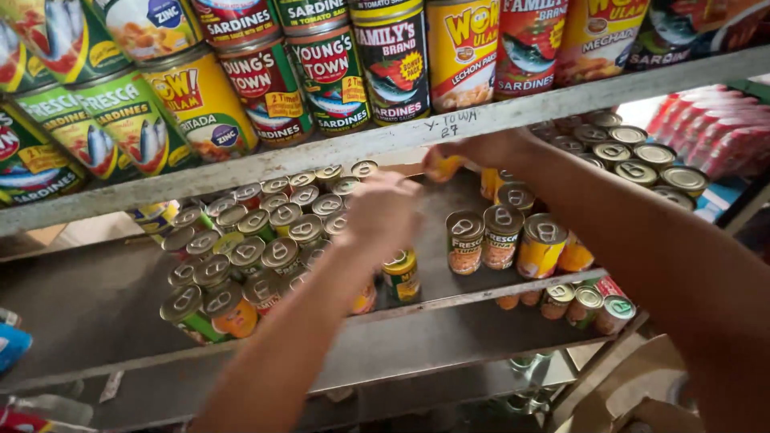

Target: Organizing and stocking various canned food items on shelves in a grocery store.

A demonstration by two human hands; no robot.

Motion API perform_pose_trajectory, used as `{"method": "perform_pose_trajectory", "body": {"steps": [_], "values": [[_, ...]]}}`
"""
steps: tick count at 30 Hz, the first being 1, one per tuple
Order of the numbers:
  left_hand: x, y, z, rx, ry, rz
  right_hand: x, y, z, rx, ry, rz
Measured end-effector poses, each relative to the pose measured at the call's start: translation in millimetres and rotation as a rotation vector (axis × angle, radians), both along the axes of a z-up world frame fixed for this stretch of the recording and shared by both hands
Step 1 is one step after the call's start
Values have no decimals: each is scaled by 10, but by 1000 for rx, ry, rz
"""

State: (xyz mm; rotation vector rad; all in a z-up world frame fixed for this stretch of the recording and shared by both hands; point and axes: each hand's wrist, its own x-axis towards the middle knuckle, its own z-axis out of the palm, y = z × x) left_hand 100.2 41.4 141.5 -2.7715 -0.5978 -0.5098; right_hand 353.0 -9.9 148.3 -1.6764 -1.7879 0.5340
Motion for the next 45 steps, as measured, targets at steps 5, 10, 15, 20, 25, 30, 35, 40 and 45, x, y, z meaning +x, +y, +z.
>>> {"method": "perform_pose_trajectory", "body": {"steps": [5, 10, 15, 20, 25, 30, 35, 40, 45], "values": [[421, -529, -512, -44, -198, -275, 142, -259, -60, 397, -391, -188], [565, -518, -642, -95, -89, -62, 287, -57, -472, 147, -613, -193], [374, -410, -455, -125, 84, 262, 121, -162, -527, -22, -800, -161], [588, -349, -746, 334, -216, 180, 352, -230, -497, 187, -797, -161], [839, -821, -618, -130, -107, -44, 59, -850, -3, 233, -631, -238], [701, -920, -493, -278, -58, 170, -221, -1469, 110, 151, -619, -211], [454, -462, -956, 217, -518, 142, -656, -1776, -199, 470, -688, -221], [17, -769, -647, 110, -486, 158, -1215, -1648, -557, 528, -596, -224], [-862, -1103, -780, 49, -718, 26, -1651, -1530, -934, 492, -357, -193]]}}
